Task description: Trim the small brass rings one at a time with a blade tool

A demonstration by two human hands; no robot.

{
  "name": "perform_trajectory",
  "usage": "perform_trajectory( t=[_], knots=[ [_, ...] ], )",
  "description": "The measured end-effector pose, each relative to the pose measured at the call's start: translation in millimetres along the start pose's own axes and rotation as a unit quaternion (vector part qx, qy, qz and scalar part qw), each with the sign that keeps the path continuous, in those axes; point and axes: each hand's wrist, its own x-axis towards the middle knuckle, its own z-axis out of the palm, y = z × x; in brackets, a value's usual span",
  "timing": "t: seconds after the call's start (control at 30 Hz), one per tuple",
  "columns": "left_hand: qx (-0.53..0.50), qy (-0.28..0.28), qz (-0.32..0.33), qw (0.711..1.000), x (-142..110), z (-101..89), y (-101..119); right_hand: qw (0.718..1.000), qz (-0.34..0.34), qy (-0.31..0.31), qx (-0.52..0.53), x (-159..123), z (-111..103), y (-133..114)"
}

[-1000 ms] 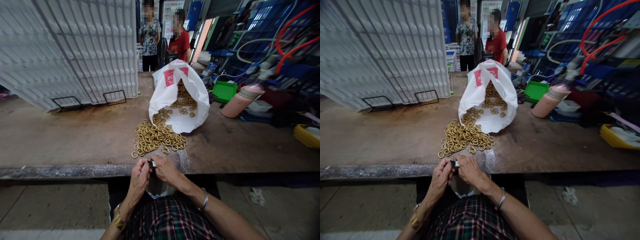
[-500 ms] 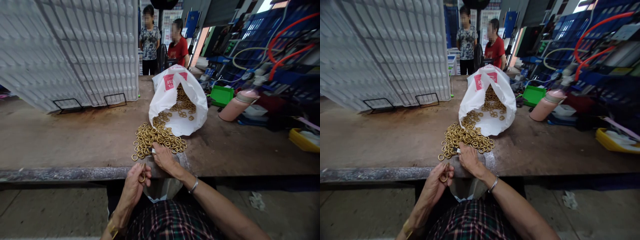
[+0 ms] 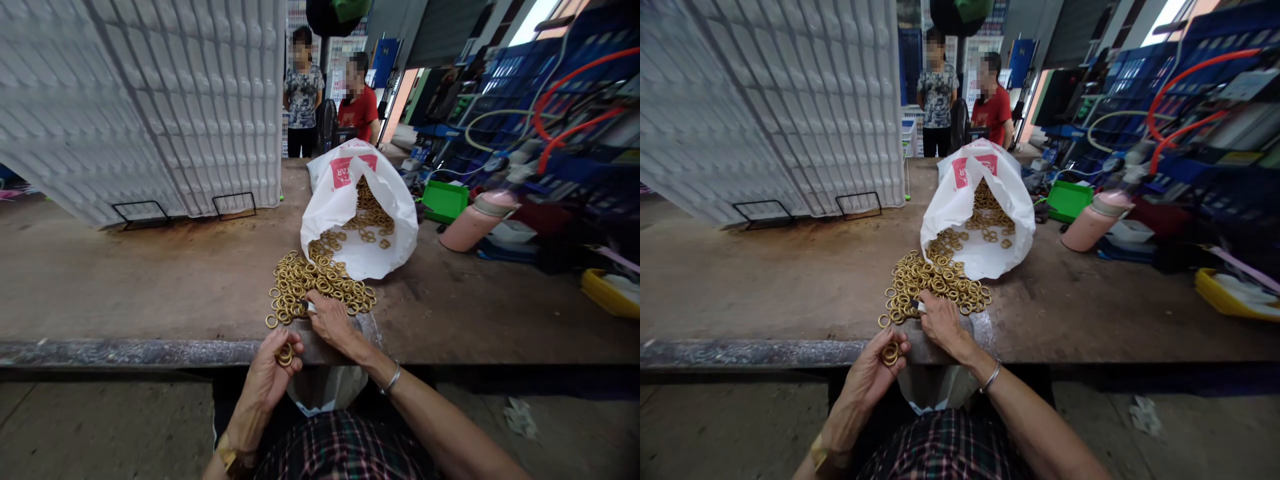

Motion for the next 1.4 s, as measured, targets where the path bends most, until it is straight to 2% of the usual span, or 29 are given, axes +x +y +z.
perform_trajectory(
  t=[0.17,0.33,0.4,0.5,0.63,0.77,0.9,1.03,1.4],
  knots=[
    [0.105,0.017,0.083,0.991,6.1,11.2,-3.3,0.993,-0.065,0.038,0.096,-13.8,-7.2,-0.4],
    [0.219,0.023,0.125,0.967,10.7,13.7,-7.6,0.975,-0.097,0.026,0.197,-25.3,-15.0,-9.3],
    [0.24,0.023,0.135,0.961,11.6,11.2,-9.6,0.96,-0.07,0.021,0.272,-25.7,-15.6,-12.6],
    [0.269,0.039,0.17,0.947,11.2,8.1,-12.0,0.925,0.006,-0.006,0.38,-24.4,-14.9,-16.1],
    [0.308,0.045,0.209,0.927,8.4,7.5,-12.7,0.885,0.055,-0.06,0.459,-24.2,-11.6,-17.7],
    [0.311,0.031,0.171,0.934,6.1,7.7,-11.4,0.87,0.076,-0.062,0.484,-23.6,-6.3,-17.5],
    [0.3,0.007,0.13,0.945,5.6,6.3,-11.3,0.894,0.068,-0.024,0.443,-21.2,-3.5,-17.9],
    [0.275,-0.015,0.109,0.955,6.0,4.5,-11.3,0.909,0.059,-0.019,0.413,-20.4,-3.6,-19.6],
    [0.216,-0.034,0.081,0.972,2.8,2.0,-8.1,0.888,0.048,-0.023,0.458,-17.9,-2.7,-23.3]
  ],
)
